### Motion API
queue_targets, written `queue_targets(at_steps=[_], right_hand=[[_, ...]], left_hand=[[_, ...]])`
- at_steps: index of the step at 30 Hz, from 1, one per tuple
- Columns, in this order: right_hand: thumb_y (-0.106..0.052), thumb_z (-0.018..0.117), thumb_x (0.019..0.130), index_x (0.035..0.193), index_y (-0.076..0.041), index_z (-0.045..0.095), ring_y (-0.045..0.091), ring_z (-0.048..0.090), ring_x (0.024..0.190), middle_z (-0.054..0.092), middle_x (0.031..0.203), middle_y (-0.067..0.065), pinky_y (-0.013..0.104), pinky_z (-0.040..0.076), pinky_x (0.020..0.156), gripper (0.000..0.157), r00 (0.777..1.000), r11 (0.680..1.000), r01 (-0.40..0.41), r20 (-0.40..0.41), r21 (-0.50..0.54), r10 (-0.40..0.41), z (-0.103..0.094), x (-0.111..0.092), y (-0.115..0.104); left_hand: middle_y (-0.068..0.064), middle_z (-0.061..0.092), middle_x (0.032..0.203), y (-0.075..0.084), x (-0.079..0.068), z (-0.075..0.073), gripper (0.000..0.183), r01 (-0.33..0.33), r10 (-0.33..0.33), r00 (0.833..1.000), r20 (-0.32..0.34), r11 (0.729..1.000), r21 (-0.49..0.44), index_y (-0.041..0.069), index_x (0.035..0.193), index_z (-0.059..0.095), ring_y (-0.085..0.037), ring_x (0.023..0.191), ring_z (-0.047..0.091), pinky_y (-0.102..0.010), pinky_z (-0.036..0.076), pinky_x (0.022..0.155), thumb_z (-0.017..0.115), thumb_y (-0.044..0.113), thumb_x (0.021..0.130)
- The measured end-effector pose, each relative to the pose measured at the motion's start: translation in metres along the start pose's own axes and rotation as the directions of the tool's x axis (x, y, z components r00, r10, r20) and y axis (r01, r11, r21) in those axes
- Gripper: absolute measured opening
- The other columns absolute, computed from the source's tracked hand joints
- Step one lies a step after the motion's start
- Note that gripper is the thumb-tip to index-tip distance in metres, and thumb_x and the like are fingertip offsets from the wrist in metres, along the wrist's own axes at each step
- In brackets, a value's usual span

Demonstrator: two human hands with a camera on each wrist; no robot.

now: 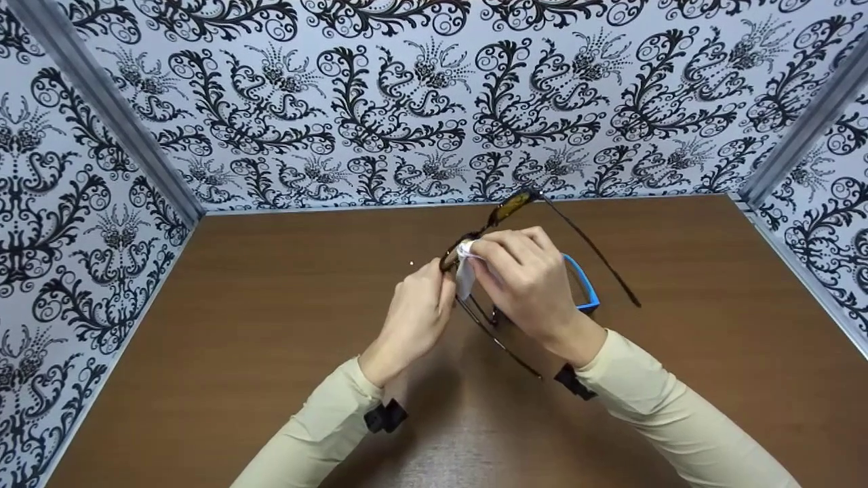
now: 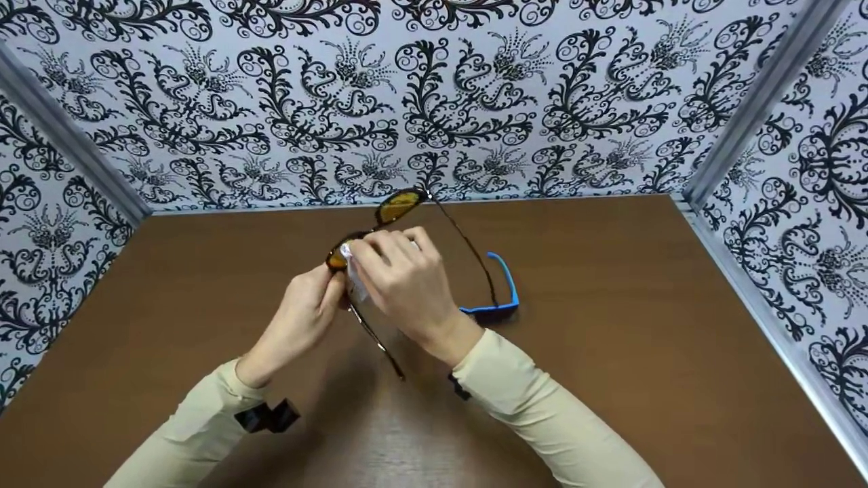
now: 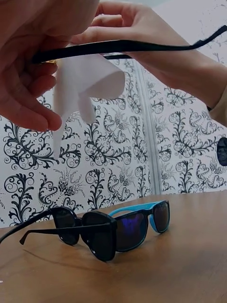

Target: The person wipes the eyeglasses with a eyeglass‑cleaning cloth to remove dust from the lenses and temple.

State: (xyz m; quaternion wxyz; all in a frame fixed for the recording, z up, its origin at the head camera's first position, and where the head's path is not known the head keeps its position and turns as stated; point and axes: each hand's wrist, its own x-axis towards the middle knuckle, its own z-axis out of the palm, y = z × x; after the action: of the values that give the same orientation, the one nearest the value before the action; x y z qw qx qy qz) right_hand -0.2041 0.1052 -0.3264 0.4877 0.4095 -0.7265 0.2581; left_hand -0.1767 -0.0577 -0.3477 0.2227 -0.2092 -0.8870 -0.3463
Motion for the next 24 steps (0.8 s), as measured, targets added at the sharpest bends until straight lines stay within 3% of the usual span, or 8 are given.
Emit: queue_targets(at_steps=[6, 11, 14, 17, 19, 24], right_hand=[[-0.004, 0.07, 0.084, 0.09, -0.001, 0.069, 0.027, 0.065, 0.08, 0.068, 0.089, 0.012, 0.038, 0.048, 0.068, 0.006, 0.999, 0.999, 0.028, 0.038, 0.024, -0.029, 0.005, -0.003, -0.003], [-0.006, 0.064, 0.09, 0.091, -0.001, 0.069, 0.026, 0.064, 0.073, 0.067, 0.088, 0.012, 0.036, 0.048, 0.064, 0.007, 0.988, 0.996, 0.086, 0.124, 0.038, -0.09, 0.006, -0.012, -0.002], [-0.009, 0.063, 0.09, 0.089, -0.004, 0.069, 0.026, 0.063, 0.072, 0.066, 0.084, 0.011, 0.037, 0.047, 0.064, 0.008, 0.986, 0.991, 0.108, 0.134, -0.076, -0.098, 0.006, -0.016, 0.0], [-0.008, 0.063, 0.089, 0.086, -0.004, 0.069, 0.027, 0.061, 0.07, 0.065, 0.081, 0.01, 0.04, 0.046, 0.065, 0.007, 0.992, 0.973, 0.103, 0.097, -0.204, -0.085, 0.005, -0.018, 0.002], [-0.008, 0.063, 0.088, 0.086, -0.004, 0.068, 0.027, 0.06, 0.069, 0.065, 0.08, 0.011, 0.041, 0.045, 0.065, 0.007, 0.995, 0.967, 0.089, 0.065, -0.238, -0.075, 0.005, -0.017, 0.003], [-0.009, 0.063, 0.09, 0.087, -0.003, 0.067, 0.026, 0.06, 0.073, 0.066, 0.085, 0.011, 0.04, 0.045, 0.066, 0.008, 0.996, 0.99, 0.062, 0.068, -0.13, -0.053, 0.005, -0.016, 0.001]], left_hand=[[-0.001, 0.054, 0.07, -0.001, 0.0, 0.002, 0.017, -0.001, 0.002, 0.999, 0.038, 1.0, -0.024, 0.006, 0.081, 0.055, -0.019, 0.061, 0.056, -0.038, 0.046, 0.054, 0.045, 0.007, 0.095], [-0.001, 0.057, 0.066, -0.003, 0.001, 0.001, 0.018, 0.043, -0.032, 0.995, 0.091, 0.991, -0.128, 0.004, 0.084, 0.059, -0.015, 0.059, 0.056, -0.033, 0.046, 0.053, 0.045, 0.005, 0.094], [0.0, 0.059, 0.06, -0.005, 0.0, 0.001, 0.022, 0.1, -0.073, 0.986, 0.153, 0.978, -0.182, 0.003, 0.082, 0.06, -0.012, 0.055, 0.058, -0.029, 0.045, 0.051, 0.043, 0.005, 0.095], [0.0, 0.062, 0.056, -0.003, -0.001, 0.001, 0.024, 0.136, -0.094, 0.973, 0.213, 0.972, -0.192, 0.004, 0.08, 0.058, -0.011, 0.051, 0.06, -0.027, 0.045, 0.049, 0.041, 0.004, 0.095], [0.0, 0.062, 0.055, 0.0, 0.0, 0.001, 0.023, 0.148, -0.102, 0.966, 0.236, 0.971, -0.185, 0.004, 0.08, 0.058, -0.01, 0.05, 0.06, -0.026, 0.045, 0.049, 0.041, 0.005, 0.095], [-0.001, 0.062, 0.056, 0.001, 0.0, 0.004, 0.024, 0.165, -0.103, 0.958, 0.268, 0.961, -0.22, 0.004, 0.079, 0.057, -0.009, 0.049, 0.061, -0.025, 0.046, 0.049, 0.04, 0.005, 0.095]])
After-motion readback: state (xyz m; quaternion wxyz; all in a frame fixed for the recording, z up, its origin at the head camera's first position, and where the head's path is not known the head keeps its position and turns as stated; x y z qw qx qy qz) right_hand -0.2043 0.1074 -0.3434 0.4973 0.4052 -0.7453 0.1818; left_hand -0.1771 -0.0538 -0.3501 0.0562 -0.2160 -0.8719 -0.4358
